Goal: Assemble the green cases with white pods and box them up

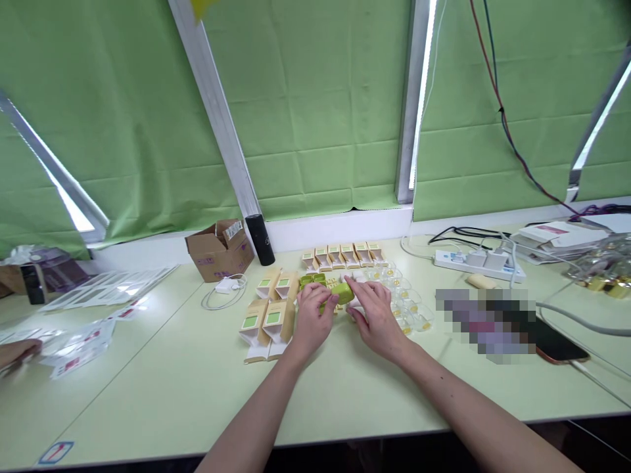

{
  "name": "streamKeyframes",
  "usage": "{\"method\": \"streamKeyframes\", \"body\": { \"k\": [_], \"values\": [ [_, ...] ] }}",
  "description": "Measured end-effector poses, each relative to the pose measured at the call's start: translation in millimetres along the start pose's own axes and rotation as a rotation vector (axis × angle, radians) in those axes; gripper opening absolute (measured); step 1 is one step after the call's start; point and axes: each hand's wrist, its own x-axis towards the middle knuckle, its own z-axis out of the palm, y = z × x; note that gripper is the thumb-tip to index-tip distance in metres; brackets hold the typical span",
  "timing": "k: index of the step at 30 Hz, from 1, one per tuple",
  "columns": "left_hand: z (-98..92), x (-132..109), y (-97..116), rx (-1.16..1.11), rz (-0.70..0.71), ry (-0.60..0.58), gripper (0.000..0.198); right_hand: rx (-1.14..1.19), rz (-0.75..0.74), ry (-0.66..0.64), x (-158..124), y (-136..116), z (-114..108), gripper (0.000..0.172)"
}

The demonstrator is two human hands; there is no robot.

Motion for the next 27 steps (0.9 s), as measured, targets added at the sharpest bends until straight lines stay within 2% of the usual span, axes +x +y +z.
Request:
{"method": "streamKeyframes", "body": {
  "k": [4,16,21,27],
  "values": [
    [-1.1,0.8,2.9,-0.005,-0.005,-0.013,0.045,-0.024,-0.012,0.011,0.1,-2.0,0.1,0.081],
    [-0.2,1.5,0.1,-0.016,-0.055,-0.033,0.058,0.101,0.075,0.01,0.3,-1.4,-0.5,0.06],
    [-1.5,0.6,2.0,-0.043,-0.039,-0.037,0.053,0.208,0.161,0.003,0.6,0.1,-0.6,0.046],
    [-3.1,-0.9,4.8,-0.063,-0.032,-0.043,0.042,0.339,0.209,0.024,3.7,-2.3,-5.1,0.041]
  ]
}}
